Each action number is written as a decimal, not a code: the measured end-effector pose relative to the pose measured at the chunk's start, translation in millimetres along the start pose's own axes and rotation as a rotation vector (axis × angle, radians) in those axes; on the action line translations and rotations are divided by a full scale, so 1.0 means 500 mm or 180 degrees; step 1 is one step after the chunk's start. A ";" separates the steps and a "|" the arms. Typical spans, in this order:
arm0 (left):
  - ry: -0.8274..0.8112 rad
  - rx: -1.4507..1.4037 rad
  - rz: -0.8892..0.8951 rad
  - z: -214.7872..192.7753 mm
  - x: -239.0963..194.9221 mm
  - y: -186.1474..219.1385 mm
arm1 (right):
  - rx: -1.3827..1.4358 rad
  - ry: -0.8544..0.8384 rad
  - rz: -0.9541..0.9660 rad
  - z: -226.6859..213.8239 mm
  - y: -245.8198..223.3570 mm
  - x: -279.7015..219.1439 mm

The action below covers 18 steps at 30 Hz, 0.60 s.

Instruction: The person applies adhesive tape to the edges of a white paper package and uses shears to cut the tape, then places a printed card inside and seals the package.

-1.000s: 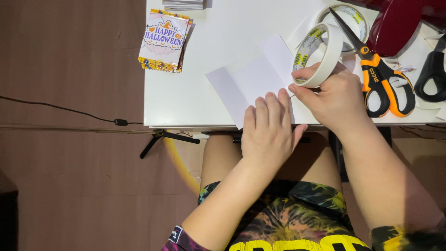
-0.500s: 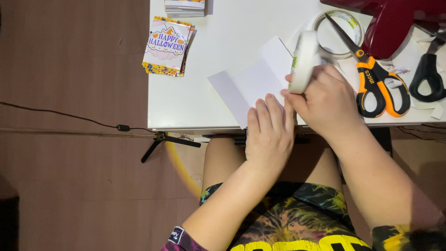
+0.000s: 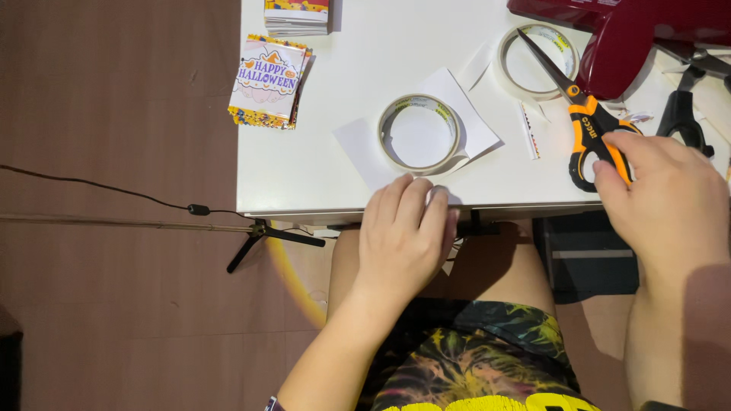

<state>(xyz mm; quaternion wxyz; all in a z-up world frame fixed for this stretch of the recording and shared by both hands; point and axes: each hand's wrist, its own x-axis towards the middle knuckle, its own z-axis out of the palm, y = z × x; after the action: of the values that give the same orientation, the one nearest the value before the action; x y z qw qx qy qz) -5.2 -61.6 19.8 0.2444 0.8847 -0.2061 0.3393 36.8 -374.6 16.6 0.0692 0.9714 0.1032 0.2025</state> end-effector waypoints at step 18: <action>-0.0039 0.1047 -0.0177 0.018 -0.004 -0.053 | 0.3419 -0.1597 0.2918 -0.103 -0.078 -0.039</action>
<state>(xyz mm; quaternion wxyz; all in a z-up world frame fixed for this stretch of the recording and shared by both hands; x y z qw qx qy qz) 12.0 -45.3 4.8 0.1043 0.9201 -0.1247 0.3563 -8.5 -336.8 49.1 -0.4845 0.8341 -0.2461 -0.0948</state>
